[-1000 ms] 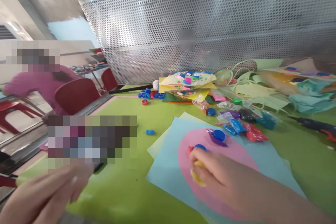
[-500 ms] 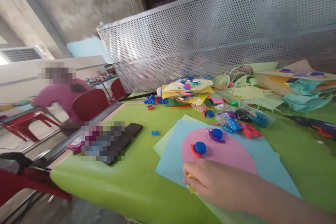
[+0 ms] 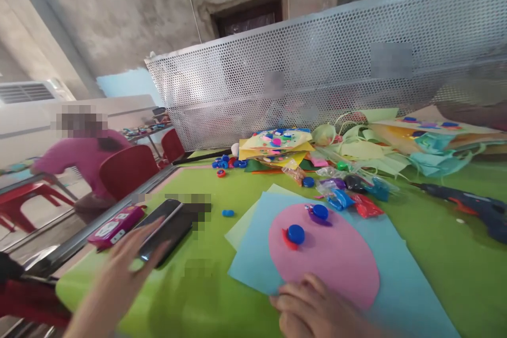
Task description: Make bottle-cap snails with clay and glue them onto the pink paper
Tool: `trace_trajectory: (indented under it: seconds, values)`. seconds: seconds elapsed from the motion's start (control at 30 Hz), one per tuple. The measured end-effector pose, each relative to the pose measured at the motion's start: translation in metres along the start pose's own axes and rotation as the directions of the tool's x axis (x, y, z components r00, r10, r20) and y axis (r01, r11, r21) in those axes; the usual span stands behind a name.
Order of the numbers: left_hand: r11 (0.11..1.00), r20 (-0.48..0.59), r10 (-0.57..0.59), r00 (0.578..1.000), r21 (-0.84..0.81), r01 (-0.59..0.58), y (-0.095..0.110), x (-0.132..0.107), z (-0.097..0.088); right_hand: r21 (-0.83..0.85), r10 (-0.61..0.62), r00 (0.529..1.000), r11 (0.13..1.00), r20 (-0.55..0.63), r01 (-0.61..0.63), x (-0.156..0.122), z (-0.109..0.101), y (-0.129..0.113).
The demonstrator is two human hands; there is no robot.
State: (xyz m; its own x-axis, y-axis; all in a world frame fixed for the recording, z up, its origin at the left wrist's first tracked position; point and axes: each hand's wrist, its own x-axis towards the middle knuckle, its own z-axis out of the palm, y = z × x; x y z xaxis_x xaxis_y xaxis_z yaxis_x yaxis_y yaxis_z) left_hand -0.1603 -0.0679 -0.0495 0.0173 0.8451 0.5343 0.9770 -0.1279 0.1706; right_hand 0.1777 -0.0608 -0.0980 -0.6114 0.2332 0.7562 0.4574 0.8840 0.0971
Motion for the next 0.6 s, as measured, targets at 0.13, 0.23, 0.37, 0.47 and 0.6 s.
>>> trace_trajectory:
  seconds: [0.13,0.23,0.37,0.47,0.6]
  values:
    - [0.981,0.268,0.1,0.958,-0.189,-0.049,0.043,0.063,0.056,0.015,0.022,0.997,1.0,0.077,-0.023,-0.01,-0.001,0.0]
    - [0.946,0.333,0.147,0.931,-0.323,-0.034,0.058,0.082,0.078,0.056,0.075,0.983,0.995,0.168,-0.085,-0.014,-0.013,0.002]
    - [0.861,0.311,0.065,0.948,-0.497,0.104,0.061,0.084,0.072,0.212,0.246,0.867,0.907,0.433,-0.363,0.008,-0.045,0.01]
    - [0.712,0.302,-0.047,0.952,-0.658,0.244,0.071,0.081,0.057,0.27,0.372,0.646,0.687,0.667,-0.675,0.039,-0.058,0.023]
    - [0.436,0.326,-0.131,0.936,-0.829,0.35,0.105,0.077,0.043,0.423,0.433,0.57,0.393,0.698,-0.817,0.07,-0.043,0.036]
